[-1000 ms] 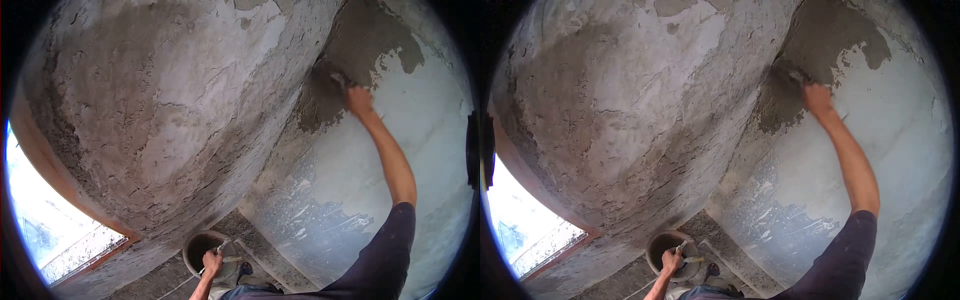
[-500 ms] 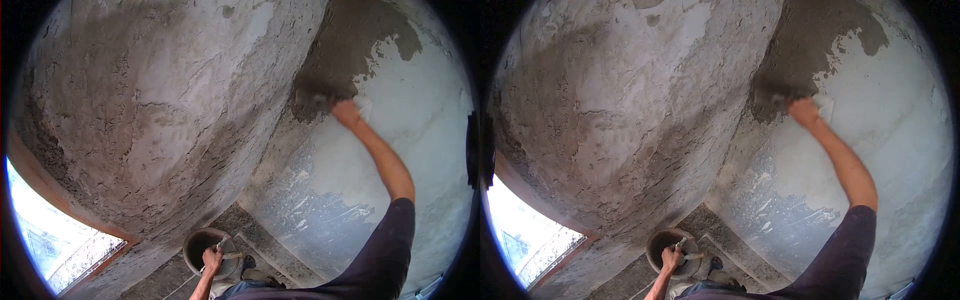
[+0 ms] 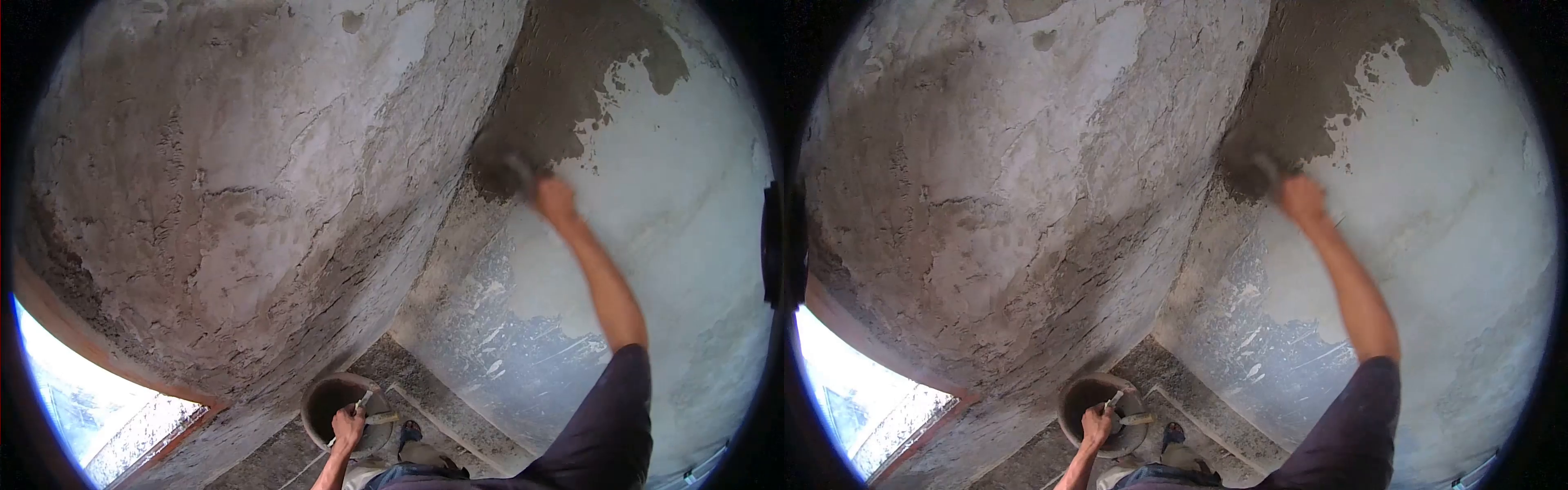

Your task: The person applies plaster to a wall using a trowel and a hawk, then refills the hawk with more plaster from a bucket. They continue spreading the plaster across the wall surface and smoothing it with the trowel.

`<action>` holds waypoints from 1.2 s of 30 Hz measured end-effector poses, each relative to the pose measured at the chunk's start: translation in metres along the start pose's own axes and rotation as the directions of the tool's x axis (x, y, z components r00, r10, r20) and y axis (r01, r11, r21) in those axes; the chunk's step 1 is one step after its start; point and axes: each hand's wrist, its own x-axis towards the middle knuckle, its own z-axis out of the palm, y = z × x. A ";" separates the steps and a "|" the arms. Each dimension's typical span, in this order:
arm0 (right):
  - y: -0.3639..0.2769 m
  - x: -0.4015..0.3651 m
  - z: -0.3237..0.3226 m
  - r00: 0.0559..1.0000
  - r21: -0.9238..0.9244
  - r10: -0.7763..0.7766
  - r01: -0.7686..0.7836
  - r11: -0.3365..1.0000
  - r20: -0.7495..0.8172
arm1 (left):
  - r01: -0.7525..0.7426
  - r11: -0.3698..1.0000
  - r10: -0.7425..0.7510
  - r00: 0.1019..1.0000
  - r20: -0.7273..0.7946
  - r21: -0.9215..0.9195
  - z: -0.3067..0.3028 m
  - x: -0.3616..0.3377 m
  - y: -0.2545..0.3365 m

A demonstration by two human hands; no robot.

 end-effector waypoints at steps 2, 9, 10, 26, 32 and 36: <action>-0.041 -0.052 0.051 0.972 0.065 -0.212 0.206 0.976 0.103 | 0.010 1.000 -0.009 1.000 -0.022 0.025 0.002 -0.002 -0.004; -0.054 -0.092 0.060 0.936 0.282 -0.284 0.221 0.934 0.208 | 0.037 0.999 -0.037 0.999 -0.001 -0.013 -0.007 -0.005 0.002; -0.047 -0.080 0.041 0.964 0.234 -0.234 0.200 0.951 0.129 | 0.037 0.999 -0.037 0.999 -0.003 -0.013 -0.007 -0.005 0.005; -0.066 -0.202 0.141 0.823 0.122 -0.426 0.412 0.903 0.376 | -0.003 1.000 0.002 1.000 -0.023 -0.026 -0.008 -0.015 0.006; -0.045 -0.122 0.022 0.998 0.222 0.018 -0.005 0.975 -0.054 | 0.009 0.999 -0.009 1.000 0.017 0.041 0.000 -0.011 -0.004; -0.041 -0.076 0.019 0.979 0.210 0.120 -0.083 0.974 -0.168 | 0.016 0.998 -0.019 0.999 0.049 0.062 0.002 -0.009 -0.007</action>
